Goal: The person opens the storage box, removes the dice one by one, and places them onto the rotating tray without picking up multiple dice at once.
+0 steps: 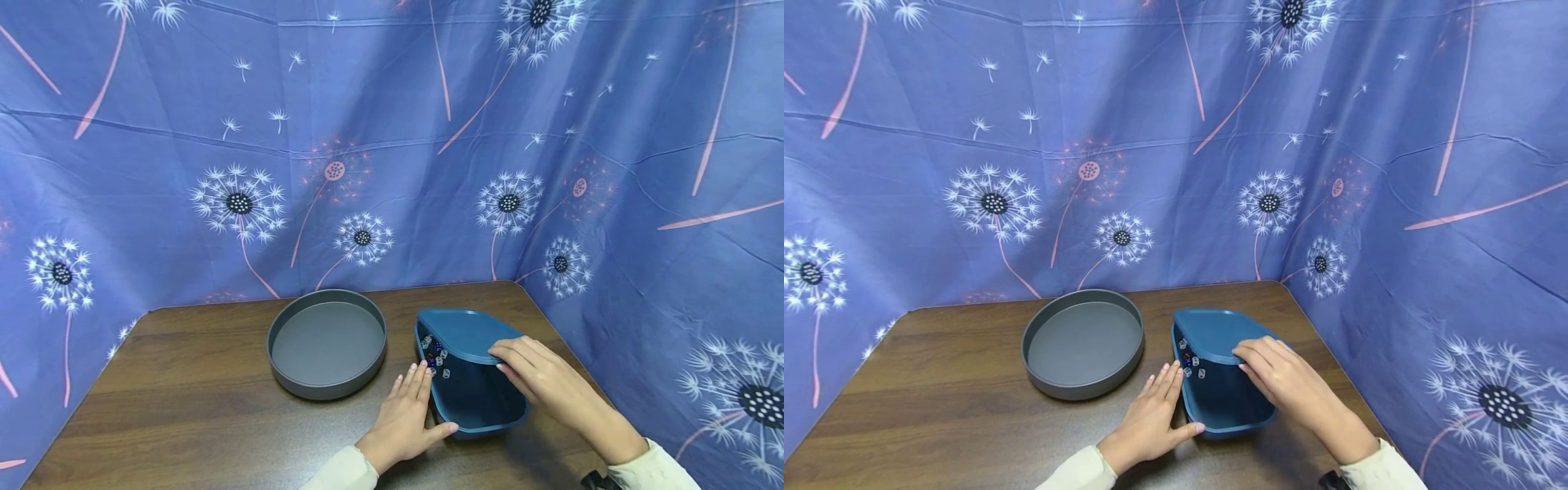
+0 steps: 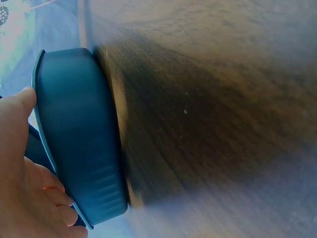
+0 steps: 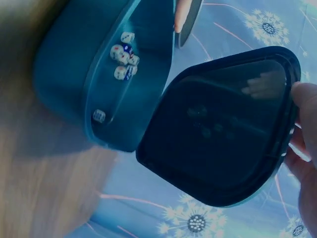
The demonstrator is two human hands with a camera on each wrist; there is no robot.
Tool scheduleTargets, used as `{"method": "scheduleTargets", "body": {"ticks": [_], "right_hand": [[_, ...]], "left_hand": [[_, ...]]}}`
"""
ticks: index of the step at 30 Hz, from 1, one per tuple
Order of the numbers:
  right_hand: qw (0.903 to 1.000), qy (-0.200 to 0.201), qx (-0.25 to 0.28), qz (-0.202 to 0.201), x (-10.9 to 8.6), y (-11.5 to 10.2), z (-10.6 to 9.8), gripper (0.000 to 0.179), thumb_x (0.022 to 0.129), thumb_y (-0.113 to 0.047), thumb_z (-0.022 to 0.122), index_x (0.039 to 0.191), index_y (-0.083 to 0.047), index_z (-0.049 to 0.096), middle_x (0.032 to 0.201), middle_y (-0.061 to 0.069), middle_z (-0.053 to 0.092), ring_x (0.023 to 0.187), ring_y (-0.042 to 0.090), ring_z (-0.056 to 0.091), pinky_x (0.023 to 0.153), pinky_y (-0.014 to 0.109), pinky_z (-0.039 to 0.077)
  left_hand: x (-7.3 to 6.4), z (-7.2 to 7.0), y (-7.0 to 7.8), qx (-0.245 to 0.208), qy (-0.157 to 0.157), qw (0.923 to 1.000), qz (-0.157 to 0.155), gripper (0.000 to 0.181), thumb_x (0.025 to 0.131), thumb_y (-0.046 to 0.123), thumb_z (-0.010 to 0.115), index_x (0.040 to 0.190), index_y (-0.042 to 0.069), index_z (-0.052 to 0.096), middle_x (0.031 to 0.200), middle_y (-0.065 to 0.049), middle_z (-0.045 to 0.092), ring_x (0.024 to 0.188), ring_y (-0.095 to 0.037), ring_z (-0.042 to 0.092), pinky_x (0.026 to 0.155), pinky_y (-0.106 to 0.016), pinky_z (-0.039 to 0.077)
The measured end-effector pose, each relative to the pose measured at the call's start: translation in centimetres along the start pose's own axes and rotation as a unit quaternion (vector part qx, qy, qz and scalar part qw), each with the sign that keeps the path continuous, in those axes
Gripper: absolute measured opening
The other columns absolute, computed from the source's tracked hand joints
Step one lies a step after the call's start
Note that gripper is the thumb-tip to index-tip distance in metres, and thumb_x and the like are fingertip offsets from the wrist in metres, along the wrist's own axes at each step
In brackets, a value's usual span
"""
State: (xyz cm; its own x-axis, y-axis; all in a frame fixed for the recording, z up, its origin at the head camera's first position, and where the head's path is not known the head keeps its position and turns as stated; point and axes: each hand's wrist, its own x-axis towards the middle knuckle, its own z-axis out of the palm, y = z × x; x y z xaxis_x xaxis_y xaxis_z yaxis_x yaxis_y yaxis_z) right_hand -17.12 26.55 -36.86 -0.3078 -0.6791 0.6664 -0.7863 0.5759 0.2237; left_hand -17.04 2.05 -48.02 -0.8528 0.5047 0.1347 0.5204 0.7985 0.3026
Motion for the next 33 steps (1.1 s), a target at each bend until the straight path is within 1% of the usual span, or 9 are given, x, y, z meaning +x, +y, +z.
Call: {"method": "scheduleTargets", "body": {"ticks": [6, 11, 13, 15, 19, 23, 29, 31, 33], "right_hand": [[0.9985, -0.007, -0.044, -0.032, 0.4, 0.2, -0.1, 0.043, 0.106, -0.029, 0.035, 0.107, -0.002, 0.068, 0.095, 0.002, 0.067, 0.086, 0.017, 0.061, 0.076, 0.031, 0.054], [0.9955, -0.028, -0.074, -0.05, 0.9, 0.4, -0.3, 0.042, 0.107, -0.018, 0.028, 0.105, 0.001, 0.066, 0.092, 0.006, 0.066, 0.084, 0.02, 0.06, 0.072, 0.032, 0.055], [0.9951, -0.022, -0.084, -0.048, 1.1, 0.5, -0.4, 0.042, 0.107, -0.015, 0.027, 0.101, 0.001, 0.067, 0.09, 0.006, 0.066, 0.082, 0.021, 0.06, 0.07, 0.032, 0.055], [0.9945, -0.004, -0.096, -0.04, 1.4, 0.6, -0.5, 0.042, 0.106, -0.013, 0.029, 0.097, 0.0, 0.067, 0.087, 0.007, 0.066, 0.078, 0.021, 0.06, 0.065, 0.032, 0.055], [0.9899, 0.042, -0.135, -0.008, 1.7, 0.8, -0.8, 0.038, 0.105, -0.015, 0.035, 0.092, -0.002, 0.069, 0.082, 0.006, 0.066, 0.07, 0.022, 0.06, 0.053, 0.035, 0.054], [0.9848, 0.077, -0.152, 0.033, 1.8, 1.2, -1.0, 0.035, 0.103, -0.019, 0.042, 0.09, -0.003, 0.07, 0.082, 0.006, 0.067, 0.069, 0.022, 0.06, 0.05, 0.038, 0.053], [0.9748, 0.131, -0.151, 0.099, 1.1, 2.3, -1.1, 0.031, 0.1, -0.022, 0.048, 0.089, -0.005, 0.071, 0.076, 0.003, 0.065, 0.064, 0.023, 0.057, 0.043, 0.039, 0.047], [0.9698, 0.153, -0.143, 0.126, 0.8, 2.8, -1.1, 0.029, 0.098, -0.023, 0.052, 0.088, -0.005, 0.072, 0.074, 0.004, 0.065, 0.062, 0.023, 0.057, 0.045, 0.04, 0.046], [0.9631, 0.175, -0.132, 0.156, 0.5, 3.3, -1.2, 0.024, 0.093, -0.021, 0.057, 0.088, -0.004, 0.072, 0.073, 0.006, 0.065, 0.061, 0.024, 0.057, 0.049, 0.039, 0.045]], "left_hand": [[0.0, -0.1, 0.1, 0.0, -0.001, 1.0, 0.001, 0.095, 0.088, 0.072, 0.042, 0.15, 0.003, 0.026, 0.158, -0.013, 0.018, 0.145, -0.027, 0.017, 0.119, -0.046, 0.025], [-0.1, -0.1, 0.1, 0.002, 0.0, 1.0, 0.002, 0.095, 0.088, 0.073, 0.041, 0.15, 0.002, 0.027, 0.158, -0.013, 0.02, 0.144, -0.028, 0.018, 0.118, -0.046, 0.025], [-0.1, 0.0, 0.1, 0.006, 0.003, 1.0, 0.001, 0.095, 0.088, 0.072, 0.042, 0.149, 0.001, 0.028, 0.158, -0.014, 0.02, 0.144, -0.028, 0.019, 0.118, -0.046, 0.026], [-0.1, 0.0, 0.1, 0.008, 0.006, 1.0, 0.001, 0.095, 0.088, 0.072, 0.043, 0.149, 0.001, 0.028, 0.158, -0.014, 0.021, 0.144, -0.028, 0.02, 0.118, -0.046, 0.026], [0.0, 0.1, 0.0, 0.013, 0.009, 0.9999, 0.001, 0.095, 0.087, 0.072, 0.043, 0.149, 0.001, 0.028, 0.158, -0.014, 0.021, 0.144, -0.028, 0.02, 0.118, -0.045, 0.025], [0.1, 0.3, 0.0, 0.01, 0.018, 0.9998, 0.002, 0.095, 0.087, 0.072, 0.044, 0.148, 0.001, 0.03, 0.157, -0.014, 0.022, 0.144, -0.027, 0.02, 0.118, -0.045, 0.026], [0.1, 0.1, 0.1, 0.006, 0.018, 0.9998, 0.006, 0.096, 0.087, 0.071, 0.046, 0.148, 0.0, 0.03, 0.157, -0.015, 0.023, 0.143, -0.029, 0.022, 0.118, -0.046, 0.027], [0.0, 0.0, 0.1, 0.006, 0.017, 0.9998, 0.004, 0.095, 0.087, 0.071, 0.046, 0.148, 0.0, 0.031, 0.157, -0.015, 0.023, 0.144, -0.028, 0.022, 0.118, -0.046, 0.026], [0.0, -0.1, 0.2, 0.012, 0.019, 0.9997, 0.002, 0.095, 0.086, 0.072, 0.045, 0.148, 0.0, 0.031, 0.157, -0.015, 0.023, 0.144, -0.028, 0.022, 0.118, -0.045, 0.027]]}}
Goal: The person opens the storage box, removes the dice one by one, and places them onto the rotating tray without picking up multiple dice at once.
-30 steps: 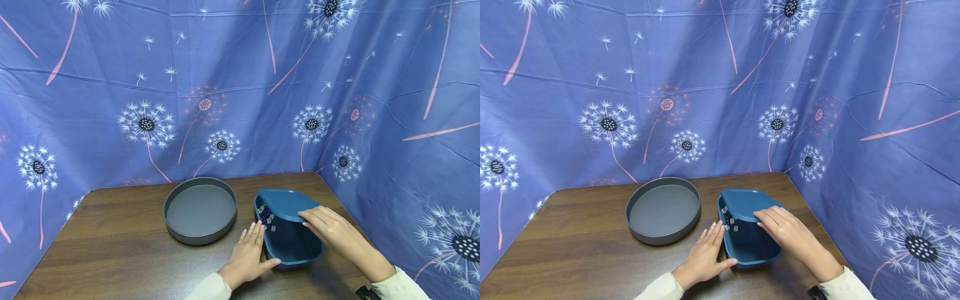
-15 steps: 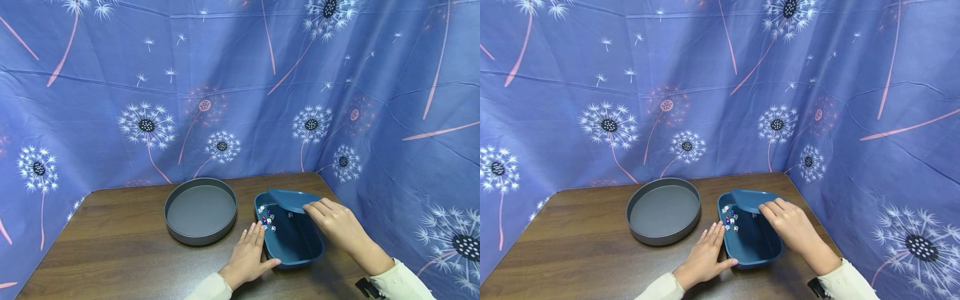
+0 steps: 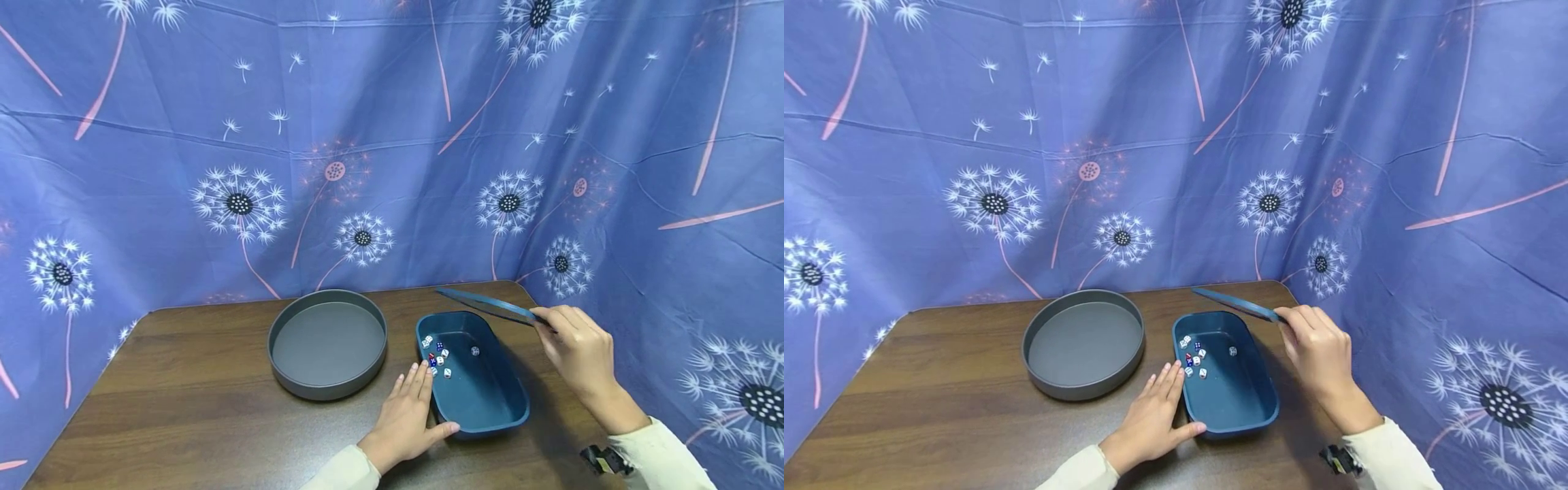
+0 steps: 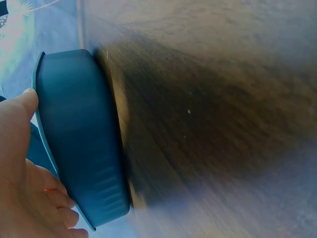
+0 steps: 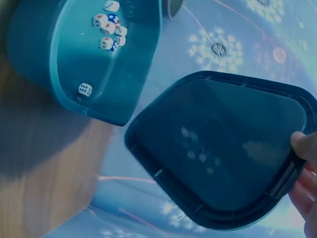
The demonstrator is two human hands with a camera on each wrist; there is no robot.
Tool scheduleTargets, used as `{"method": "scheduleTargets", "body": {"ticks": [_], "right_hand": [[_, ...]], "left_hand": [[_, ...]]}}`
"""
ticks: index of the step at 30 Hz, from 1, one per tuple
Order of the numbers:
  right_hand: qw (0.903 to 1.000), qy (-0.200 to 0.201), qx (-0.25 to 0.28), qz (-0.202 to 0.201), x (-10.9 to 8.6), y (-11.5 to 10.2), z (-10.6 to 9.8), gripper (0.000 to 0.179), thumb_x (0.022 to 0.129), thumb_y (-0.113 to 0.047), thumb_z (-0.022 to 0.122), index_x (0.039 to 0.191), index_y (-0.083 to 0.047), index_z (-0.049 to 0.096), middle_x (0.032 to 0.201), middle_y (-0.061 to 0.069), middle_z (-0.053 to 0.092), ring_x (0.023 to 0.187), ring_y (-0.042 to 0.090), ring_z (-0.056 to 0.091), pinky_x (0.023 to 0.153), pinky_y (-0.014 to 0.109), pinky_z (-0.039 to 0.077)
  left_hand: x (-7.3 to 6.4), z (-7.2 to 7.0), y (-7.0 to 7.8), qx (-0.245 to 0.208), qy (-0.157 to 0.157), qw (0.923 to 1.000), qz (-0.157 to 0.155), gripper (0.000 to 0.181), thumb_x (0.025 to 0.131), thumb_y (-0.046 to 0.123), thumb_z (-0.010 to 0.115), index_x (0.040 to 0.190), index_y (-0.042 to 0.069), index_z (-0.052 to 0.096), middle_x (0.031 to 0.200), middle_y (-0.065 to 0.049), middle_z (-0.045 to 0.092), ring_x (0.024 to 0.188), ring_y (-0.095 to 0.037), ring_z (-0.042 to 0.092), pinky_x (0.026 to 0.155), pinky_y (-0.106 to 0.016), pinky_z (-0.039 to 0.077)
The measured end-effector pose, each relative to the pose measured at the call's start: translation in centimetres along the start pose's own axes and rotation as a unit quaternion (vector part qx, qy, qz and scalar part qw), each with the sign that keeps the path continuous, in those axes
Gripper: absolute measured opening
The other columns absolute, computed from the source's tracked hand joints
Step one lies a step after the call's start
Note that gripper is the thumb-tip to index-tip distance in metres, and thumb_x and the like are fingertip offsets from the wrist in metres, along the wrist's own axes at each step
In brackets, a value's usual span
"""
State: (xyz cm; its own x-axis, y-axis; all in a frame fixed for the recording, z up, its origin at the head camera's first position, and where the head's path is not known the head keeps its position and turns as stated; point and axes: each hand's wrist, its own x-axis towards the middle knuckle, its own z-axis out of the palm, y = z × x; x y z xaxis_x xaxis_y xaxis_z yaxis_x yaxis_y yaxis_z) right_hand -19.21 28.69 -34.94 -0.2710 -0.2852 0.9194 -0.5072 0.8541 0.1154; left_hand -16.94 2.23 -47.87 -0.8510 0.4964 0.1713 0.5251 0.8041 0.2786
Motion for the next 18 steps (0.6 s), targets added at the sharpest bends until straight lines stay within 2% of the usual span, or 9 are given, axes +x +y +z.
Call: {"method": "scheduleTargets", "body": {"ticks": [3, 5, 7, 9, 11, 14, 17, 18], "right_hand": [[0.9973, 0.027, 0.011, 0.067, -0.3, 1.0, -0.2, 0.012, 0.081, -0.01, 0.067, 0.087, -0.002, 0.073, 0.073, 0.011, 0.067, 0.062, 0.023, 0.057, 0.054, 0.034, 0.041], [0.9907, 0.048, 0.017, 0.126, -0.5, 1.6, -0.4, 0.011, 0.076, -0.004, 0.073, 0.086, -0.001, 0.074, 0.073, 0.013, 0.068, 0.066, 0.009, 0.059, 0.057, 0.021, 0.041], [0.9789, 0.068, 0.017, 0.192, -0.8, 2.2, -0.6, 0.013, 0.073, 0.0, 0.078, 0.085, 0.001, 0.074, 0.072, 0.015, 0.068, 0.067, -0.009, 0.055, 0.059, 0.008, 0.038], [0.9604, 0.085, 0.015, 0.265, -1.2, 2.7, -0.8, 0.015, 0.073, -0.003, 0.081, 0.086, 0.002, 0.074, 0.068, 0.001, 0.068, 0.068, -0.022, 0.048, 0.062, -0.001, 0.035], [0.9352, 0.095, 0.015, 0.341, -1.7, 3.3, -1.0, 0.019, 0.076, -0.008, 0.081, 0.088, 0.004, 0.073, 0.067, -0.017, 0.064, 0.065, -0.026, 0.045, 0.06, -0.003, 0.035], [0.8888, 0.099, 0.017, 0.447, -2.8, 4.2, -1.3, 0.026, 0.078, -0.014, 0.08, 0.092, 0.005, 0.072, 0.067, -0.039, 0.049, 0.058, -0.022, 0.045, 0.054, -0.003, 0.036], [0.8363, 0.096, 0.033, 0.539, -4.1, 5.0, -1.4, 0.021, 0.079, -0.018, 0.079, 0.087, -0.001, 0.07, 0.061, -0.039, 0.047, 0.053, -0.018, 0.045, 0.05, -0.002, 0.037], [0.8145, 0.101, 0.053, 0.569, -4.5, 5.2, -1.5, 0.015, 0.078, -0.016, 0.079, 0.084, -0.006, 0.07, 0.06, -0.036, 0.049, 0.052, -0.016, 0.045, 0.048, -0.001, 0.038]], "left_hand": [[0.1, 0.1, 0.1, 0.008, 0.004, 1.0, -0.002, 0.096, 0.086, 0.072, 0.045, 0.147, 0.0, 0.032, 0.156, -0.015, 0.024, 0.144, -0.027, 0.022, 0.118, -0.045, 0.027], [0.1, 0.1, 0.2, 0.014, 0.007, 0.9999, -0.002, 0.096, 0.086, 0.073, 0.045, 0.147, 0.0, 0.033, 0.156, -0.016, 0.025, 0.143, -0.028, 0.022, 0.117, -0.045, 0.028], [0.1, 0.2, 0.2, 0.014, 0.008, 0.9999, -0.001, 0.096, 0.086, 0.073, 0.045, 0.147, -0.001, 0.033, 0.156, -0.016, 0.025, 0.143, -0.028, 0.022, 0.117, -0.045, 0.028], [0.1, 0.2, 0.2, 0.015, 0.008, 0.9998, 0.0, 0.097, 0.086, 0.074, 0.042, 0.147, -0.001, 0.033, 0.156, -0.016, 0.025, 0.143, -0.029, 0.023, 0.117, -0.045, 0.028], [0.1, 0.2, 0.2, 0.016, 0.007, 0.9998, 0.0, 0.098, 0.086, 0.076, 0.039, 0.147, -0.001, 0.033, 0.156, -0.016, 0.025, 0.143, -0.029, 0.023, 0.117, -0.045, 0.028], [0.2, 0.3, 0.2, 0.017, 0.002, 0.9998, -0.001, 0.098, 0.086, 0.076, 0.038, 0.147, 0.0, 0.032, 0.156, -0.016, 0.024, 0.143, -0.029, 0.022, 0.118, -0.045, 0.027], [0.2, 0.4, 0.2, 0.014, 0.0, 0.9999, -0.004, 0.097, 0.086, 0.074, 0.041, 0.148, 0.0, 0.031, 0.157, -0.016, 0.023, 0.144, -0.029, 0.021, 0.118, -0.045, 0.027], [0.2, 0.5, 0.2, 0.014, -0.001, 0.9999, -0.005, 0.097, 0.086, 0.074, 0.042, 0.148, 0.0, 0.03, 0.157, -0.016, 0.022, 0.144, -0.029, 0.021, 0.118, -0.045, 0.026]]}}
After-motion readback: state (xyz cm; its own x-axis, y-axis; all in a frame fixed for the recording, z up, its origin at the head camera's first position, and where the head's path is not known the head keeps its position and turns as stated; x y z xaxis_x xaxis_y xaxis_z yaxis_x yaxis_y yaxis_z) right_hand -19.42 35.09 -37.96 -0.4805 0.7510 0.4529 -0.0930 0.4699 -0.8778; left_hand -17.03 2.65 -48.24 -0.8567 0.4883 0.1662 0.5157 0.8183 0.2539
